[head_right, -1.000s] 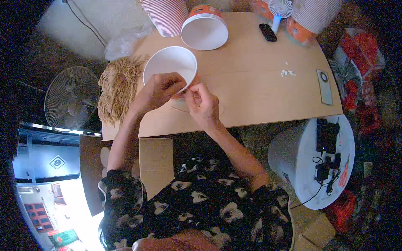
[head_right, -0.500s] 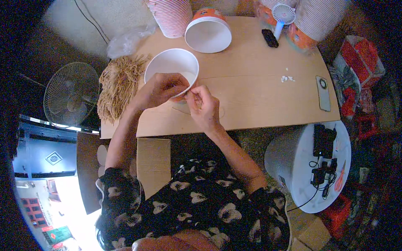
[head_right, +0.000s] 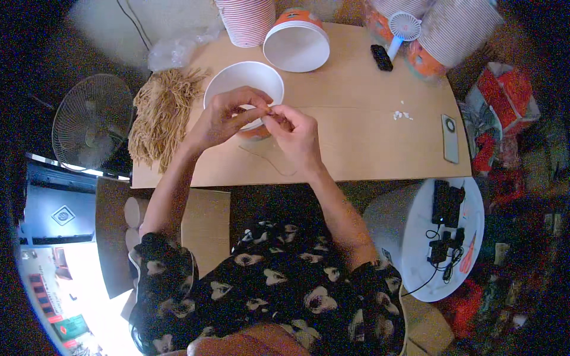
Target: Threading thin strings through holes in paper cups to attach them as handles or decorations.
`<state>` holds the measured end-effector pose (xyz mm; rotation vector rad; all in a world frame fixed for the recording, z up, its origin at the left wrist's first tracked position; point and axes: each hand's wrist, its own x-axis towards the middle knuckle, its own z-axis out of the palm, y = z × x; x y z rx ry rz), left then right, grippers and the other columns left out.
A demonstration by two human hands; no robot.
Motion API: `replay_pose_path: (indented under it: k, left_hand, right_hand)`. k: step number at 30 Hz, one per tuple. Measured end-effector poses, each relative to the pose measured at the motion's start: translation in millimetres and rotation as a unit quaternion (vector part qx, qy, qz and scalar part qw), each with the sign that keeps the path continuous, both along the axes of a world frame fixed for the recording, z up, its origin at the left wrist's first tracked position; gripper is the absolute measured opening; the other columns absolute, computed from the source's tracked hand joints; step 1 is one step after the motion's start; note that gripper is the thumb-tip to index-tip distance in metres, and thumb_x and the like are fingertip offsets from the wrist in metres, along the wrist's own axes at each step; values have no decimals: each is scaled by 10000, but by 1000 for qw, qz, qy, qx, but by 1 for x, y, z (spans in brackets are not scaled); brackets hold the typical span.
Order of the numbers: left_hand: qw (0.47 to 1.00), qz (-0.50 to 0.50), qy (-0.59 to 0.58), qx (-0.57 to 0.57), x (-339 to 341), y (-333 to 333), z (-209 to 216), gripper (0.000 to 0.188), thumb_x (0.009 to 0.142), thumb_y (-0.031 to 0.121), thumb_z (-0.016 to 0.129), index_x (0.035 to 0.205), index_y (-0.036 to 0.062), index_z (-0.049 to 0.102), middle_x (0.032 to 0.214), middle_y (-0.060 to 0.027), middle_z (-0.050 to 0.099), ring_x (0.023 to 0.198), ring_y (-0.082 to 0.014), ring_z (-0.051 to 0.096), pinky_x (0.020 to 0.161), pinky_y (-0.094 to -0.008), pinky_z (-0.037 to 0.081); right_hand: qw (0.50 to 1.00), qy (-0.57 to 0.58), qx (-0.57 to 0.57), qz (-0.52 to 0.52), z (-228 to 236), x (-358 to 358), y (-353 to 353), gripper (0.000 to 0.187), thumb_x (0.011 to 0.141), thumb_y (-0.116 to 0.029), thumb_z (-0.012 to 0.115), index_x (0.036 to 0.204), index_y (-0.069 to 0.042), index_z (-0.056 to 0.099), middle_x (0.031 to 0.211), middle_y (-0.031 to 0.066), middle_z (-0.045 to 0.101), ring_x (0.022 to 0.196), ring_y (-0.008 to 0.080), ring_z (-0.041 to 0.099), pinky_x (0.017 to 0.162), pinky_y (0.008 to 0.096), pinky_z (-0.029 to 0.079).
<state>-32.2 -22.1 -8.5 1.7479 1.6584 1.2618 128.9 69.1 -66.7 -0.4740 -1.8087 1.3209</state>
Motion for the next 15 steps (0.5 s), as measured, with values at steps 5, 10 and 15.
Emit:
replay_pose_path:
  k: [5,10,15]
  left_hand:
    - [996,-82,8,-38,6,-4,11,592,887,203,724,1422,146,478,1141,-91,679,1079,-246,632,834,-397,559]
    - [983,-49,174,-41,3,-7,3,598,857,156,729,1405,124,493,1103,-136,680,996,-314,654,830,-408,543]
    - [983,1,182,29,-8,-15,-6,547,861,135,718,1371,115,520,1189,-163,649,982,-302,666,849,-412,552]
  right_hand:
    - [990,14,-103,94,-4,-2,11,139,917,-107,680,1003,-3,713,832,-2,690,751,62,616,664,229,504]
    - [986,-12,-119,118,10,3,12,142,911,-104,688,996,7,718,870,20,707,806,65,635,726,230,518]
    - [993,-19,-102,58,35,7,19,171,896,-156,718,1012,-29,721,805,-29,646,663,24,537,591,159,390]
